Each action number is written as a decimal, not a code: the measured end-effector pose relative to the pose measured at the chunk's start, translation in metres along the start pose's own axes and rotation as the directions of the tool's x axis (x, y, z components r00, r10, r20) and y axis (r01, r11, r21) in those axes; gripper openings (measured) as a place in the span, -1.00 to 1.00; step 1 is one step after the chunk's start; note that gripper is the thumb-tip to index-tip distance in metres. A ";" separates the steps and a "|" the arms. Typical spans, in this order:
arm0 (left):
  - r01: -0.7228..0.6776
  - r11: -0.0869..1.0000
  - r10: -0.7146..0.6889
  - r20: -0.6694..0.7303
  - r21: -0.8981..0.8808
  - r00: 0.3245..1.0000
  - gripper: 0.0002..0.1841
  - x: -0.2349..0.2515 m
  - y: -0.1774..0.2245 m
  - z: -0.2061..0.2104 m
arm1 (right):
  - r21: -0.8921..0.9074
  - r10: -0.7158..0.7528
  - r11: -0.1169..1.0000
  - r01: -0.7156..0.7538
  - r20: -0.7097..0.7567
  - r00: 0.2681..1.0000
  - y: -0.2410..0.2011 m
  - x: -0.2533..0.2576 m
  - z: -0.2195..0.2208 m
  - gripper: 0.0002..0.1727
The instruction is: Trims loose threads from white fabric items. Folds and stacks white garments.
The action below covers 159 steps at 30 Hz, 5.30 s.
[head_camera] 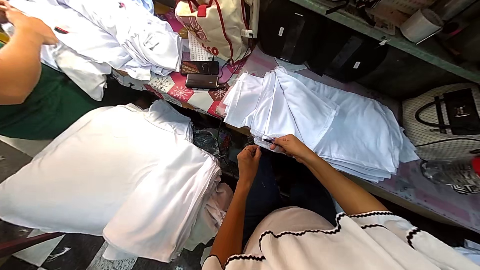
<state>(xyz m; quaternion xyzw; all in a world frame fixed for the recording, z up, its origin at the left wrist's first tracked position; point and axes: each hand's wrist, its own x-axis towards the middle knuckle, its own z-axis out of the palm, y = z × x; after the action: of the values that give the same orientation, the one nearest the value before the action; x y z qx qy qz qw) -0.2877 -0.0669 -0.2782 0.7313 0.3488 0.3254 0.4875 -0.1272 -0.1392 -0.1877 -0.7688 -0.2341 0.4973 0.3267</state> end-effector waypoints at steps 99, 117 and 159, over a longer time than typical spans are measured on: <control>-0.392 0.900 0.412 -0.077 0.192 0.908 -0.86 0.035 -0.026 0.060 | 0.335 -0.016 0.942 0.015 0.000 1.000 0.037 0.005 -0.031 -0.45; -0.226 0.968 0.238 -0.108 0.110 0.965 -0.81 0.019 0.002 0.036 | 0.339 0.032 0.937 -0.083 0.154 0.988 0.030 0.004 -0.036 -0.46; -0.134 0.980 0.121 -0.093 -0.148 0.988 -0.90 0.026 -0.014 0.055 | 0.413 0.040 0.910 -0.031 -0.014 0.999 0.035 0.015 -0.005 -0.55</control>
<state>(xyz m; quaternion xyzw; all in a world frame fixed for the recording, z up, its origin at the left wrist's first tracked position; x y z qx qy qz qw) -0.2315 -0.0686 -0.3046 0.6982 0.2952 0.4124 0.5053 -0.1157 -0.1536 -0.2213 -0.6922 -0.1065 0.5328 0.4750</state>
